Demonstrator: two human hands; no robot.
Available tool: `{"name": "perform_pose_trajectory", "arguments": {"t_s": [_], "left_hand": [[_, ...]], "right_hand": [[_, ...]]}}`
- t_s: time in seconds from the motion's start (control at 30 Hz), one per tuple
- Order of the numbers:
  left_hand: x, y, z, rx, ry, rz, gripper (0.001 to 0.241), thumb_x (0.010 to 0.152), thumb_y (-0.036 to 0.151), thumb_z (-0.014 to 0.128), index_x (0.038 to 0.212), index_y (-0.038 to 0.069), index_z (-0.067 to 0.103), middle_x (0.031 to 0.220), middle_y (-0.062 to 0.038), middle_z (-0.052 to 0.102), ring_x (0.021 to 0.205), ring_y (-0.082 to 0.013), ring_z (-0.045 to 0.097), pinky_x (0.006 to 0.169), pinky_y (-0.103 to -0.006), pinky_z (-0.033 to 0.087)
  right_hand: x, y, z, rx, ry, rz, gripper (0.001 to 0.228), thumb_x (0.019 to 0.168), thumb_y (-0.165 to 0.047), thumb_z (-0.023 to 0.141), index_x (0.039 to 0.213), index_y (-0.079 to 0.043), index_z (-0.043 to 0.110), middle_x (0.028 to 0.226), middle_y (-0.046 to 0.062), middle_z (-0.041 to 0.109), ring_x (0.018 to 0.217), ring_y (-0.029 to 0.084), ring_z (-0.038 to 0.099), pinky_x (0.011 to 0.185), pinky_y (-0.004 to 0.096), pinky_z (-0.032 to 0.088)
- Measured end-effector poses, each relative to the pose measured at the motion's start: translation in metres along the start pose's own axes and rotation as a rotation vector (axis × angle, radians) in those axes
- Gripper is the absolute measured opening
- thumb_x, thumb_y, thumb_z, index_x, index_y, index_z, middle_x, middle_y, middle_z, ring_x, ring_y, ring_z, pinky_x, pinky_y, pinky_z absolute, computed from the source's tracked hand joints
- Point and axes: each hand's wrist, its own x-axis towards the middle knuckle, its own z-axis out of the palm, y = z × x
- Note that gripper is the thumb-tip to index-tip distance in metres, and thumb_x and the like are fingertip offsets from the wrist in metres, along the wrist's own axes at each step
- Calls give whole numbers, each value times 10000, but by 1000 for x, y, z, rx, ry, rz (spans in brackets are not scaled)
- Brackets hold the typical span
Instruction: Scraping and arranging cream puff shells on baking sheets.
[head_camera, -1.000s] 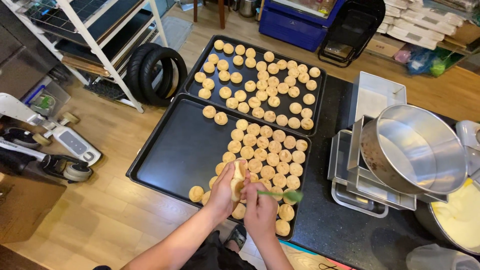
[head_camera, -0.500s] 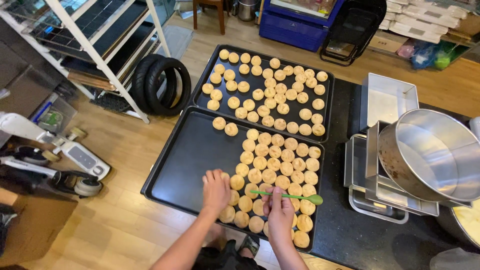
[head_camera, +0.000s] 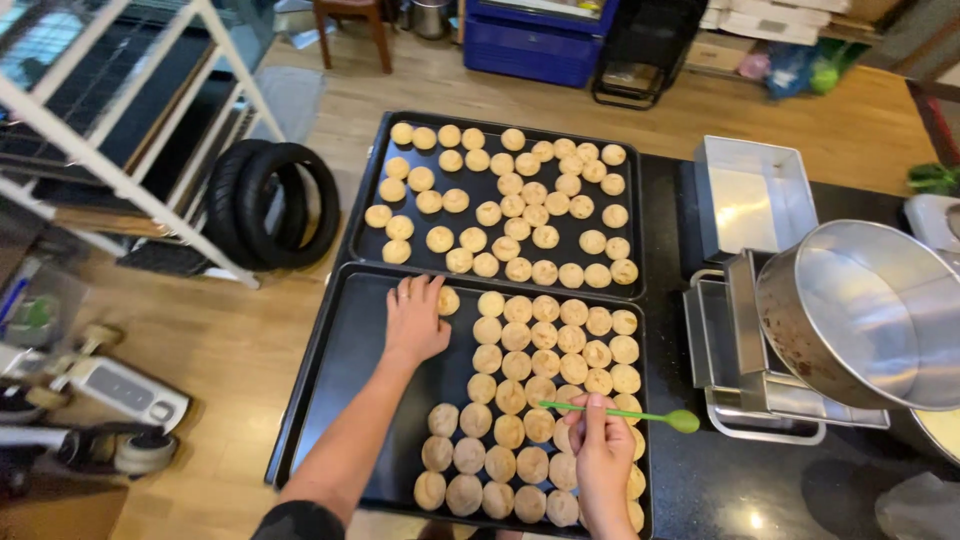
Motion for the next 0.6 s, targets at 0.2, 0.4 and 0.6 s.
{"name": "perform_pose_trajectory", "arguments": {"t_s": [0.2,0.4,0.6], "left_hand": [[17,-9,4,107,-50,175,675,852,578,664,1291,69,600,1057,-95,582,949,-270,551,757,-395,410],[17,-5,12,61,-154,136,445,947,449,599,1306,184,599,1082,-94,578,911,-281,644,589,-410,553],[-18,50,-7,-1578,-31,-662,293,1087,311,366,1128,86,549,870,-111,623,636,-176,592,555,-304,489]], "right_hand": [[10,32,-4,43,22,0,307,1076,-188,489,978,37,673,698,127,618,467,92,355,420,230,272],[15,35,6,60,8,-19,299,1056,-184,521,947,33,695,662,111,612,476,95,390,420,220,297],[28,-11,34,-306,-229,-429,265,1024,-141,495,970,-12,719,705,49,677,597,113,592,514,214,487]]}}
